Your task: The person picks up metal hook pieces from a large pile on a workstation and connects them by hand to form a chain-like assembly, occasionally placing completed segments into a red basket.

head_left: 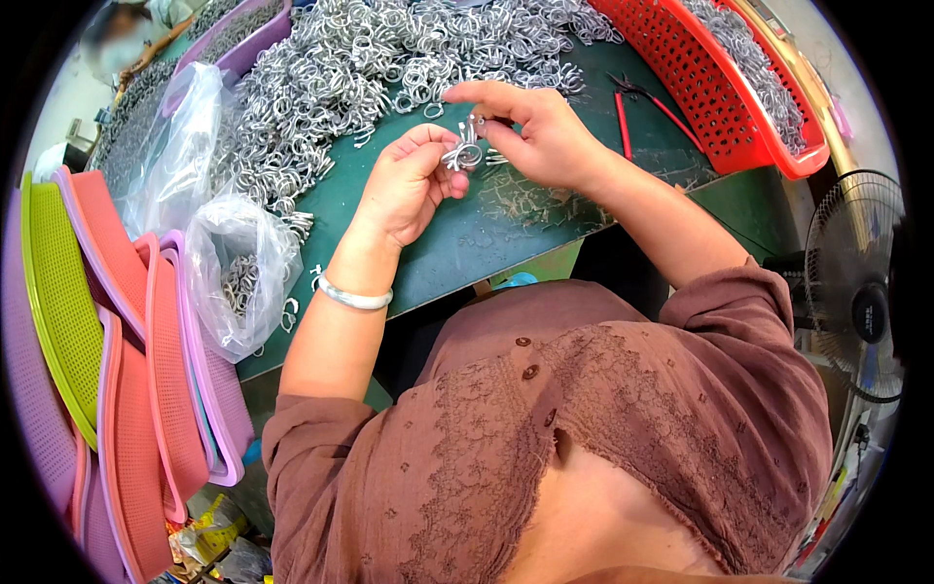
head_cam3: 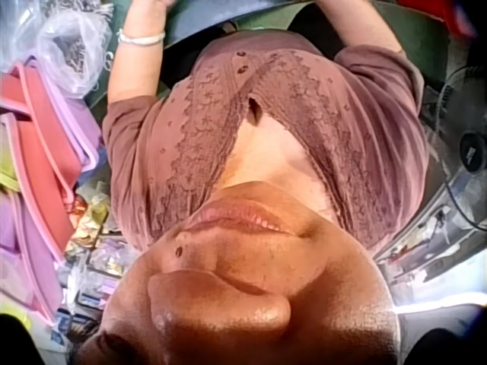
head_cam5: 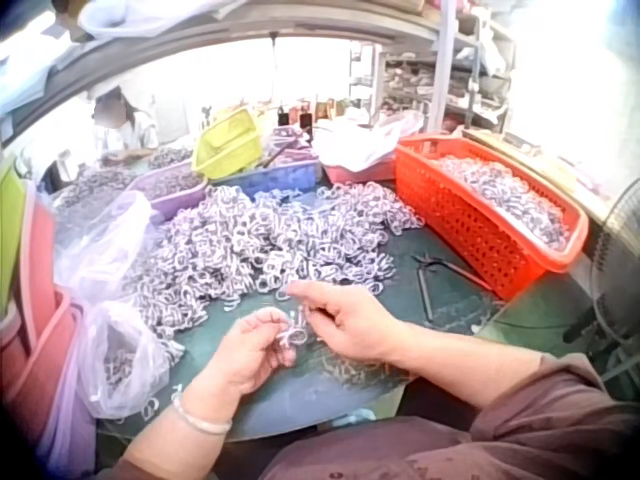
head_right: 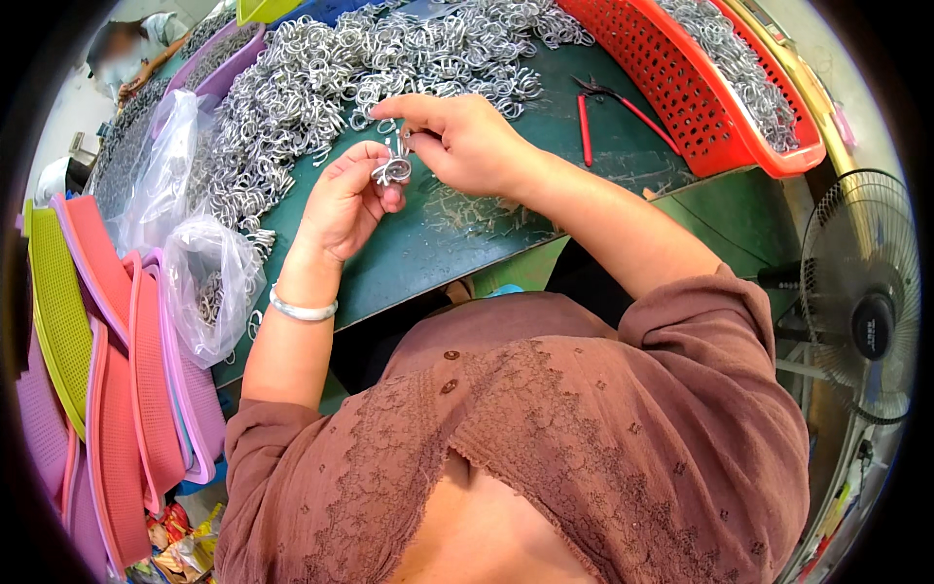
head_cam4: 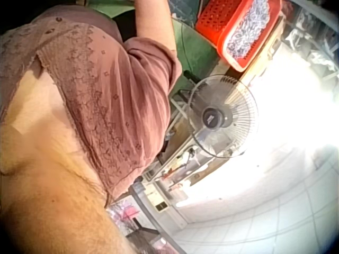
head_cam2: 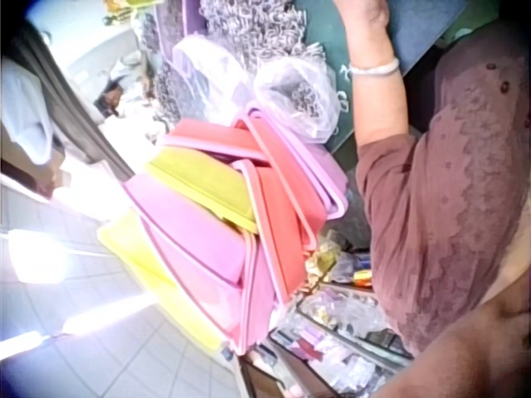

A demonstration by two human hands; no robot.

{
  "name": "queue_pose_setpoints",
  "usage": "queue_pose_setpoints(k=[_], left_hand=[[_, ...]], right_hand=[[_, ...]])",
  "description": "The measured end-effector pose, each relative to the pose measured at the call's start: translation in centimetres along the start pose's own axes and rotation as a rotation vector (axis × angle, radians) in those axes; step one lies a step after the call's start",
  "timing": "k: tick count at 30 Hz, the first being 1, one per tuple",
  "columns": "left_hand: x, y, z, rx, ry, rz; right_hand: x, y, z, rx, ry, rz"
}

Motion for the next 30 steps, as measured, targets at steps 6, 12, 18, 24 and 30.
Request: queue_pose_setpoints(k=[6, 12, 18, 24, 30], left_hand=[[0.1, 0.1, -0.2, 0.133, -0.090, 0.050], [-0.1, 0.0, -0.1, -0.022, 0.011, -0.053], [0.2, 0.2, -0.5, -0.116, 0.082, -0.091], [0.1, 0.5, -0.1, -0.163, 0.136, -0.141], [0.2, 0.6, -0.4, -0.296, 0.146, -0.251]], right_hand=[[-0.3, -1.1, 0.4, 0.237, -0.034, 0.269], [0.3, 0.2, -0.1, -0.057, -0.039, -0.075], [0.4, 2.3, -0.8, -0.409, -0.098, -0.319], [0.3, 1.2, 0.2, -0.250, -0.095, -0.150], [0.2, 1.9, 0.0, -0.640, -0.111, -0.429]])
Point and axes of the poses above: each hand's wrist, its own x-axis away from the middle knuckle, its own z-axis out of the back of the hand, y = z × x, the point moved 4 cm from there along -x, towards the middle knuckle, and after that the axes turned 3 degrees about -x, right-handed, at the moved point
